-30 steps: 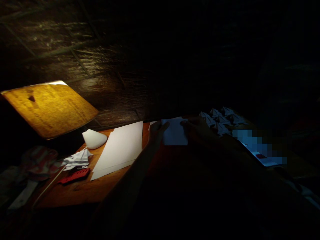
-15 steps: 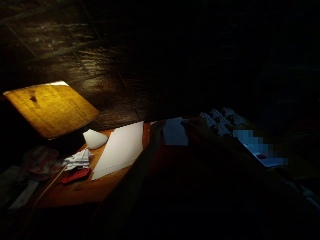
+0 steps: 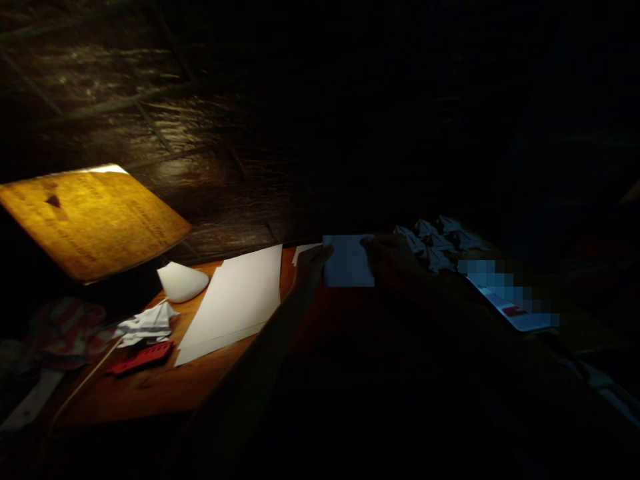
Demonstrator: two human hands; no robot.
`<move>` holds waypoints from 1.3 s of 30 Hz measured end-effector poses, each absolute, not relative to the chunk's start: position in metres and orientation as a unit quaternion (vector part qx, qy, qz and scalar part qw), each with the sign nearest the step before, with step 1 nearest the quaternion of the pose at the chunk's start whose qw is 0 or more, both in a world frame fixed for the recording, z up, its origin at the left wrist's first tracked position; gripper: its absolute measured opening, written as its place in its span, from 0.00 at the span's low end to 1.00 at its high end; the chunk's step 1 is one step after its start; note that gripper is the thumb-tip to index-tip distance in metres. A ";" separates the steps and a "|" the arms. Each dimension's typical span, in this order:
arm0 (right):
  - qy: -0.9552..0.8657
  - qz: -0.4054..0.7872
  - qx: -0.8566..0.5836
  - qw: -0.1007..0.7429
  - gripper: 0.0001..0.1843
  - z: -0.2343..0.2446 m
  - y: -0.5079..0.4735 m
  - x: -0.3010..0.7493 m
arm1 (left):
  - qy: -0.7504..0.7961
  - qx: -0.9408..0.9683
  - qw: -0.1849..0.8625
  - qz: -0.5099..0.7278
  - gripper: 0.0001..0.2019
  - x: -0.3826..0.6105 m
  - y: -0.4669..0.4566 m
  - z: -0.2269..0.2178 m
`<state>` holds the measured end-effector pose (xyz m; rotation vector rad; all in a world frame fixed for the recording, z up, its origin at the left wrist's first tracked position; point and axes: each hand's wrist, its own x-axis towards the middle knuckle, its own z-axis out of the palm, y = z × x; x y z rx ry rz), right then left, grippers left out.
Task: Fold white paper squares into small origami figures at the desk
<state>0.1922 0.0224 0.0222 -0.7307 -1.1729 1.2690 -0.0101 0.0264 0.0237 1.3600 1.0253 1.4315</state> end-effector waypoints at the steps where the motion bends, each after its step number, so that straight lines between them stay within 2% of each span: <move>1: -0.509 0.543 -0.313 0.590 0.22 0.020 0.024 0.192 | 0.412 0.546 0.441 0.581 0.21 -0.010 0.027 0.023; 11: -0.551 0.575 -0.334 0.504 0.21 0.011 0.029 0.190 | 0.416 0.500 0.458 0.606 0.23 -0.015 0.034 0.021; 15: -0.550 0.546 -0.335 0.537 0.21 0.009 0.033 0.193 | 0.420 0.511 0.454 0.598 0.26 -0.014 0.033 0.020; 21: -0.510 0.528 -0.344 0.585 0.22 0.015 0.036 0.197 | 0.455 0.555 0.470 0.513 0.28 -0.007 0.028 0.023; 26: -0.520 0.526 -0.351 0.574 0.22 0.016 0.034 0.195 | 0.441 0.532 0.456 0.560 0.25 -0.007 0.031 0.023; 29: -0.546 0.522 -0.351 0.554 0.20 0.013 0.034 0.195 | 0.431 0.504 0.453 0.596 0.23 -0.010 0.034 0.023; 35: -0.578 0.553 -0.384 0.461 0.21 0.008 0.032 0.196 | 0.413 0.446 0.455 0.650 0.22 -0.013 0.035 0.025; 39: -0.595 0.547 -0.385 0.445 0.22 0.007 0.033 0.195 | 0.407 0.440 0.457 0.657 0.23 -0.013 0.034 0.026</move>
